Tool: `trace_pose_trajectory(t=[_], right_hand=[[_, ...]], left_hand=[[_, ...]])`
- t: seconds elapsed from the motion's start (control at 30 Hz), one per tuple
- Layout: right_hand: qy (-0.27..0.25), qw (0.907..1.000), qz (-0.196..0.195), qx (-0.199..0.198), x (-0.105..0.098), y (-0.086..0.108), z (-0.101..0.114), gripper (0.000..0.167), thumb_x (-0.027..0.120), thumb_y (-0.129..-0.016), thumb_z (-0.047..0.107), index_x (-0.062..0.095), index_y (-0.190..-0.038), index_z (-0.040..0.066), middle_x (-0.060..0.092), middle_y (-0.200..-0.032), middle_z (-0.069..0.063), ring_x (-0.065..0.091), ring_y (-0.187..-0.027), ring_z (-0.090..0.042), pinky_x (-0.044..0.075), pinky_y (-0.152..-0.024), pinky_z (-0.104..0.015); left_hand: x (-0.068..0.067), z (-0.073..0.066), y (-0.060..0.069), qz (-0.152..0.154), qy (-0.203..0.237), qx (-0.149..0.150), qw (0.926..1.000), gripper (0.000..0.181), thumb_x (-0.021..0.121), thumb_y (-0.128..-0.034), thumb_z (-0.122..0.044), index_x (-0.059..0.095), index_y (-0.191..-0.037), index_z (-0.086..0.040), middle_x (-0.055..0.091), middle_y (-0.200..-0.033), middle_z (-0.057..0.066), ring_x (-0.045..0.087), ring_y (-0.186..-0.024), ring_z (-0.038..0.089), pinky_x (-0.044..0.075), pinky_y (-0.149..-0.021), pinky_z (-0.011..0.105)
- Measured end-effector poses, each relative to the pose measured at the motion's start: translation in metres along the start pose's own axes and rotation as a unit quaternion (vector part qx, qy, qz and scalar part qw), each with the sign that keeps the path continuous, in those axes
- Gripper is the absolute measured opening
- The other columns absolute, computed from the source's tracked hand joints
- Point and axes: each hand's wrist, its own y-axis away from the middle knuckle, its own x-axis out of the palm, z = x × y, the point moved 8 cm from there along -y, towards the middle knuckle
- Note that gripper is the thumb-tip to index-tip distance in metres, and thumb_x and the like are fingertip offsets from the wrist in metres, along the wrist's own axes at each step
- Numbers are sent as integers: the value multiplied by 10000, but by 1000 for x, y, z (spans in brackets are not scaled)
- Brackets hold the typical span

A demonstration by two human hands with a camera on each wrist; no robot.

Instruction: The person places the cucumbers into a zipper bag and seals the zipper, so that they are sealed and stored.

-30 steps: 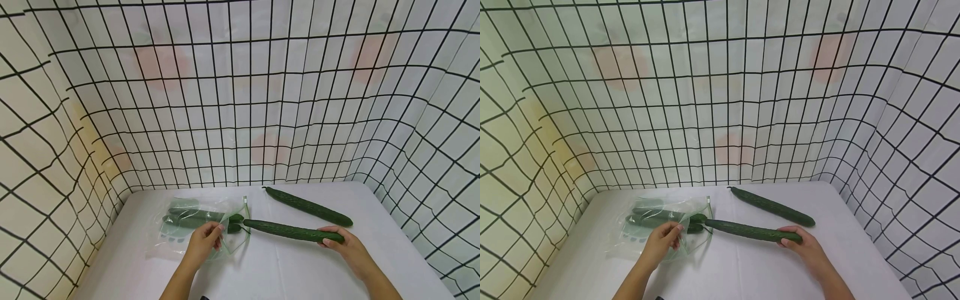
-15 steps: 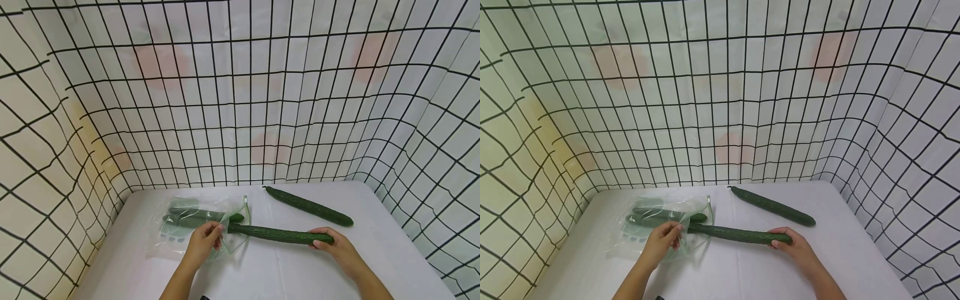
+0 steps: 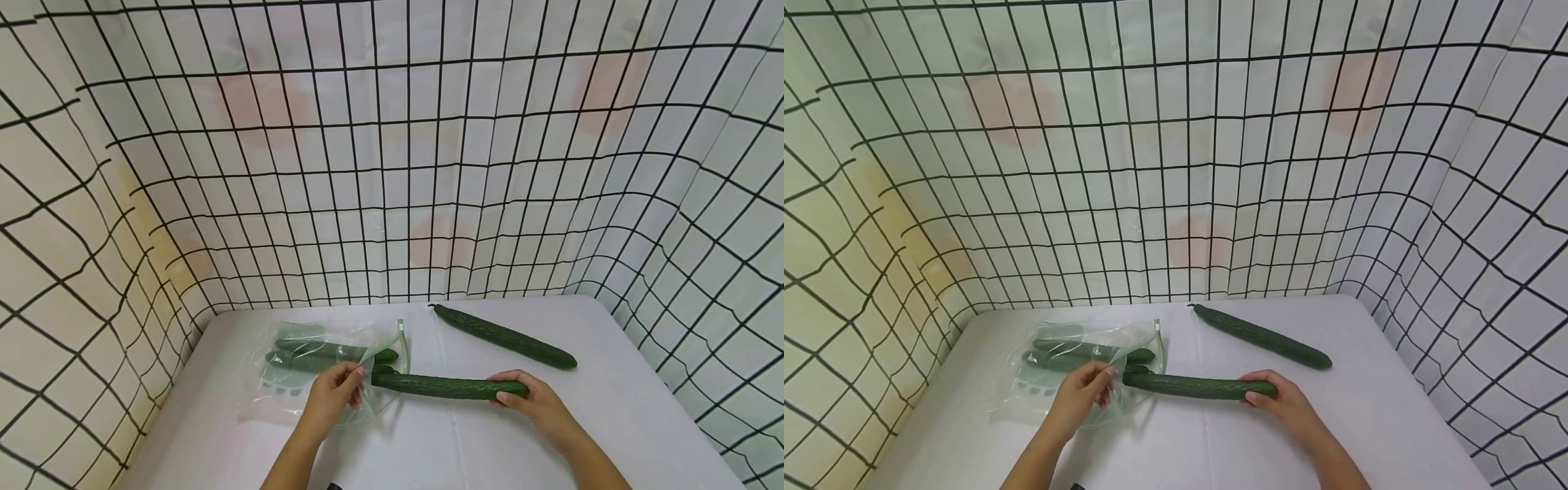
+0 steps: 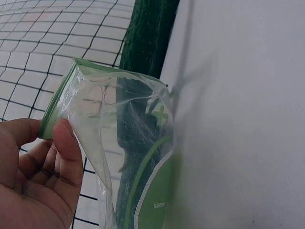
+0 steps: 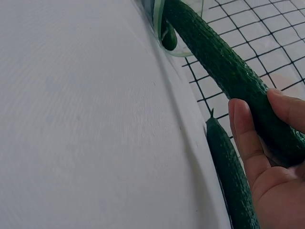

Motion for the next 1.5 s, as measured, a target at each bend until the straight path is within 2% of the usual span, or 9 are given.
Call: trace_pose_trajectory(t=[0.4, 0.97, 1.27, 1.5], right_hand=[[-83, 9995, 266, -156, 18, -10, 0, 419, 647, -987, 98, 525, -1337, -97, 602, -1239, -43, 706, -1036, -115, 598, -920, -266], [-227, 9991, 359, -60, 40, -23, 2, 432, 662, -980, 121, 535, -1334, -89, 593, -1246, -82, 717, -1029, -133, 598, -933, -290], [-222, 9990, 349, -166, 51, -30, 1, 429, 660, -981, 113, 533, -1326, -108, 544, -1295, -260, 703, -1022, -100, 597, -922, -260], [-371, 9982, 413, -248, 61, -35, -2, 425, 659, -981, 115, 534, -1319, -110, 611, -1231, -148, 721, -1013, -146, 604, -924, -309]], left_hand=[[0, 0, 0, -2, 21, 27, 10000, 262, 668, -988, -273, 682, -1014, -13, 606, -704, 54, 596, -591, 147, 572, -556, 274], [1, 0, 1, 38, 76, -36, 10000, 290, 685, -974, -299, 681, -1019, -13, 605, -711, 78, 596, -603, 153, 569, -560, 266], [2, -1, 2, 55, 101, -73, 9999, 288, 683, -975, -303, 682, -1025, -19, 609, -721, 84, 597, -608, 158, 570, -562, 270], [2, 0, 2, 69, 106, -53, 9999, 285, 683, -975, -302, 682, -1021, -21, 604, -718, 84, 594, -605, 158, 569, -559, 270]])
